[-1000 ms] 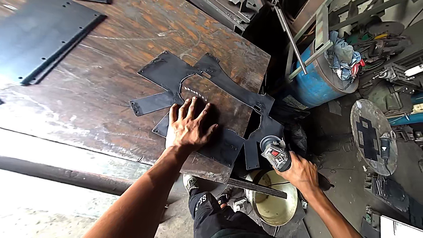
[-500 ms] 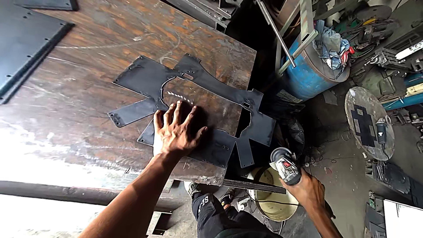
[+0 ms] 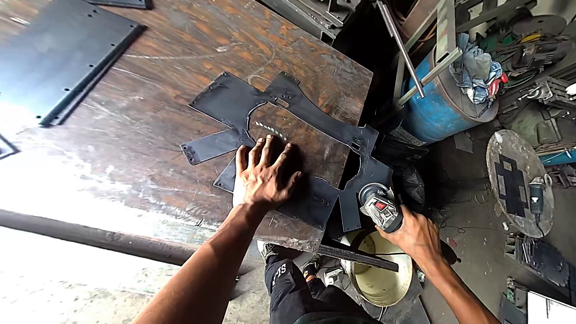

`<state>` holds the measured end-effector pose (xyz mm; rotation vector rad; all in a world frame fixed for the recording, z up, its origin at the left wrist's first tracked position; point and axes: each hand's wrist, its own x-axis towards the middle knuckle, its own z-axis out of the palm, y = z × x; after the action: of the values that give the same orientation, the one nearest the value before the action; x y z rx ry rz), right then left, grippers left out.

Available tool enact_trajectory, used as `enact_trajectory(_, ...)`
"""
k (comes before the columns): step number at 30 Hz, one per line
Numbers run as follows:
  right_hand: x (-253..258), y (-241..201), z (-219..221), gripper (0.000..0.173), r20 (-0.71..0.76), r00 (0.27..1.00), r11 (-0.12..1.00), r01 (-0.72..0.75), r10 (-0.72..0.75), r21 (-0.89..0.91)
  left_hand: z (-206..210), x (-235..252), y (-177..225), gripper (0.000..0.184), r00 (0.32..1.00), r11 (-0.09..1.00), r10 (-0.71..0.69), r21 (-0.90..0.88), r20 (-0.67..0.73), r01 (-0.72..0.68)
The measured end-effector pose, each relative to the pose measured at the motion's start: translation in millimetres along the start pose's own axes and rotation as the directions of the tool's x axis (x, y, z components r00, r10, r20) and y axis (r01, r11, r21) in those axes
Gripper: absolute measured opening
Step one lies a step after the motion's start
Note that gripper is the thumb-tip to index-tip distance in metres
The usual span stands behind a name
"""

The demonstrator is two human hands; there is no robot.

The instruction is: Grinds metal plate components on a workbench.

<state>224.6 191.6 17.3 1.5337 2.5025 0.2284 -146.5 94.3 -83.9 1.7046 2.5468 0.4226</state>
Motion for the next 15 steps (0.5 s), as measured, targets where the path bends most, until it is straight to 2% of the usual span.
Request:
enact_trajectory(5,5.2,-1.8,-6.7,0.077,0.081,0.991,0.991,0.111,-0.104,-0.080,0.7,0.0,-0.1,0.083,1.000,1.000,0.001,-0.020,0.006,-0.001)
enact_trajectory(8,-4.3,7.5,0.6,0.081,0.083,0.993,0.992,0.093,-0.087,-0.082,-0.1,-1.3,0.9,0.082,1.000,1.000,-0.002,-0.028,0.020,0.003)
enact_trajectory(13,-27.4,41.6,8.5,0.087,0.099,0.991,0.992,-0.076,0.086,-0.098,-0.3,-1.0,0.9,0.086,0.999,1.000,-0.006,-0.015,0.037,0.007)
enact_trajectory(15,-34.2,54.2,3.6,0.092,0.229,0.949,0.975,-0.195,0.216,-0.110,0.7,0.0,1.1,0.087,1.000,1.000,-0.009,-0.010,0.027,0.009)
